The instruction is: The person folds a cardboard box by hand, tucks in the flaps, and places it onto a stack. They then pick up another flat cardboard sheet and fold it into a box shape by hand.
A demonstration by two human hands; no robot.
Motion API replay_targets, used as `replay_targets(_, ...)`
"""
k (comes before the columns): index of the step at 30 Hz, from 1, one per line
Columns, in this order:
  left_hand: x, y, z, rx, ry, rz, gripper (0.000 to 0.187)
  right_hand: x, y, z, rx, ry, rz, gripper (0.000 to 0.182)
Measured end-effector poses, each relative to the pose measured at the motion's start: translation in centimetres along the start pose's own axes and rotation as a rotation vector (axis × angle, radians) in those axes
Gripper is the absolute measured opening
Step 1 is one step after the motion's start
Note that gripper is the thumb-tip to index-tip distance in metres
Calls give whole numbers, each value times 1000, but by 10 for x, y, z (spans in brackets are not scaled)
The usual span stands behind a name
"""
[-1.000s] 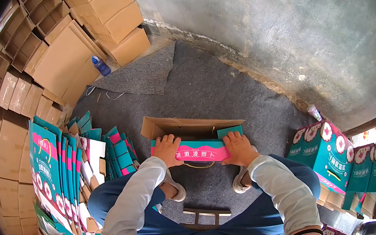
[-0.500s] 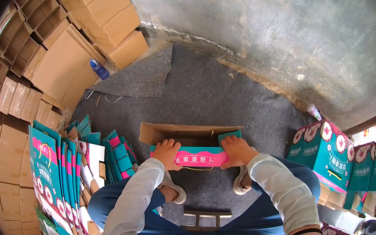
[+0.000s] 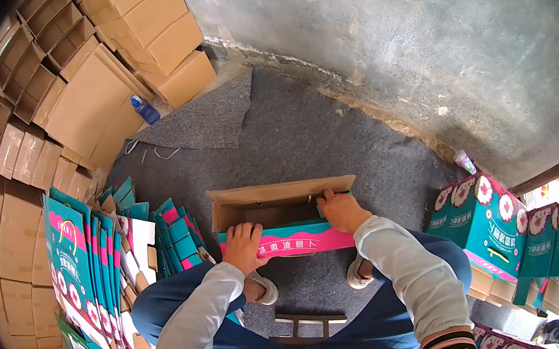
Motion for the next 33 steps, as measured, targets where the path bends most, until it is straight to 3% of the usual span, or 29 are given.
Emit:
replay_targets(5, -8, -2, -12, -72, 5, 42, 83, 1, -12, -3, 141, -19, -79, 29)
replay_targets(8, -11, -4, -17, -80, 12, 57, 84, 7, 4, -10, 93, 54, 30, 24)
replay_targets(11, -15, -9, -27, -95, 10, 72, 86, 5, -19, -9, -29, 310, 26, 25)
replay_targets(14, -19, -12, -37, -101, 11, 91, 87, 17, -8, -12, -25, 340, 108, 23)
replay_targets(17, -21, -12, -38, -102, 16, 81, 87, 19, -7, -6, 143, 247, -89, 25)
replay_targets(26, -29, -18, -47, -141, -1, 21, 83, 20, 23, -5, -81, 325, -228, 18)
replay_targets(33, -28, 1, -44, -346, -82, 183, 69, 7, 46, -8, -196, 256, 61, 25)
Point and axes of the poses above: each hand's wrist, its own z-axis towards the middle knuckle, its own y-axis out of the back of the hand, x = y × z, the point moved 4 cm from there along z, towards the middle knuckle, and after that the axes turned 4 degrees about -y, right-handed, at the moved point
